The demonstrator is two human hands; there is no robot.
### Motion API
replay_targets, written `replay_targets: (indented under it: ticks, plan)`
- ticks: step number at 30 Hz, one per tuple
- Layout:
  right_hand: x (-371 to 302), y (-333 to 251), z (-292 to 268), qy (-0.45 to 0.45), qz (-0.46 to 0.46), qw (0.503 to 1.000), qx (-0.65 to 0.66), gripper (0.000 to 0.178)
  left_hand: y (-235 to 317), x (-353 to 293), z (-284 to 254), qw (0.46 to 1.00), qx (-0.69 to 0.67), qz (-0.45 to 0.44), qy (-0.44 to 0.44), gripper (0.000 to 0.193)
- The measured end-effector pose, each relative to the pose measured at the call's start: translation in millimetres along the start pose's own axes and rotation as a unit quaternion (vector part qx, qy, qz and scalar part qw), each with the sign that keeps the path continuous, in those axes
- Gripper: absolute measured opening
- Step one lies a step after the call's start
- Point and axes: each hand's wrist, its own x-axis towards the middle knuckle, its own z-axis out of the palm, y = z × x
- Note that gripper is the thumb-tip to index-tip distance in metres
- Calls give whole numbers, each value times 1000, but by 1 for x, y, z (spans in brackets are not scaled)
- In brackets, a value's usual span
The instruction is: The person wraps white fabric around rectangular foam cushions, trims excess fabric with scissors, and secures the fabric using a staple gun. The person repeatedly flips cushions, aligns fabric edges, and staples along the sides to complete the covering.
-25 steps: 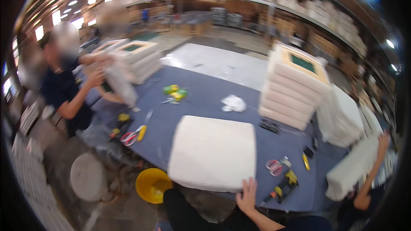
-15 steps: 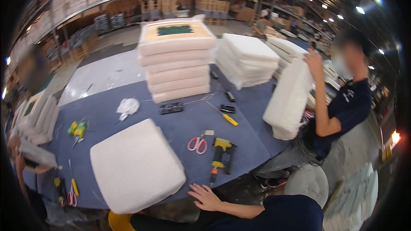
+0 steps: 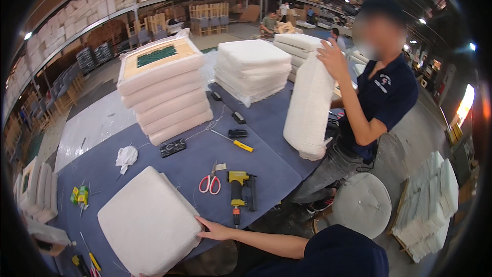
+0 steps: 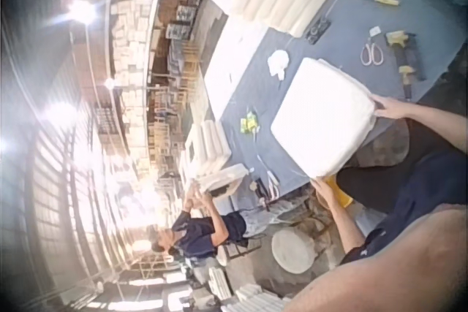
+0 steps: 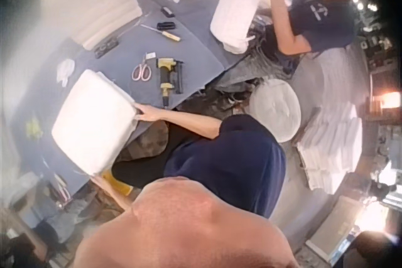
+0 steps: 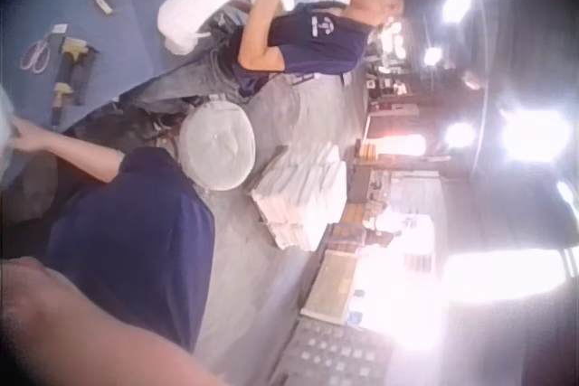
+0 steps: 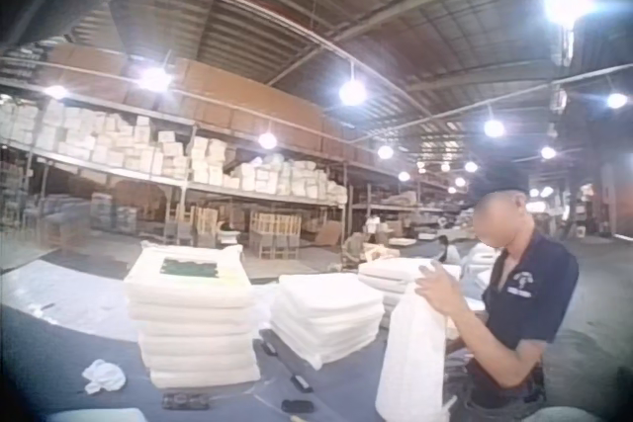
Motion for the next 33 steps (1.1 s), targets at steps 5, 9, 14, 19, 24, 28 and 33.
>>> replay_targets:
  ticks: [5,9,14,19,24,28,33]
  plan:
    - [4,53,-7,-28,37,998,-34,90,42,-2,36,993,98,-39,44,69]
    - [7,46,14,51,-27,994,-89,97,18,14,43,998,14,-55,22,59]
    - [22,-28,31,119,-22,993,13,73,-29,43,-45,965,-220,-145,14,62]
    - [2,-179,-61,156,-123,975,103,62,255,-21,-4,966,-157,93,182,39]
    - [7,-280,-64,127,-284,949,-56,82,303,29,-39,937,-4,153,313,40]
    - [22,-290,-68,152,-261,939,-165,86,321,37,-53,880,263,190,347,43]
    - [22,-279,-56,241,-248,935,-78,68,418,38,-18,867,390,299,86,50]
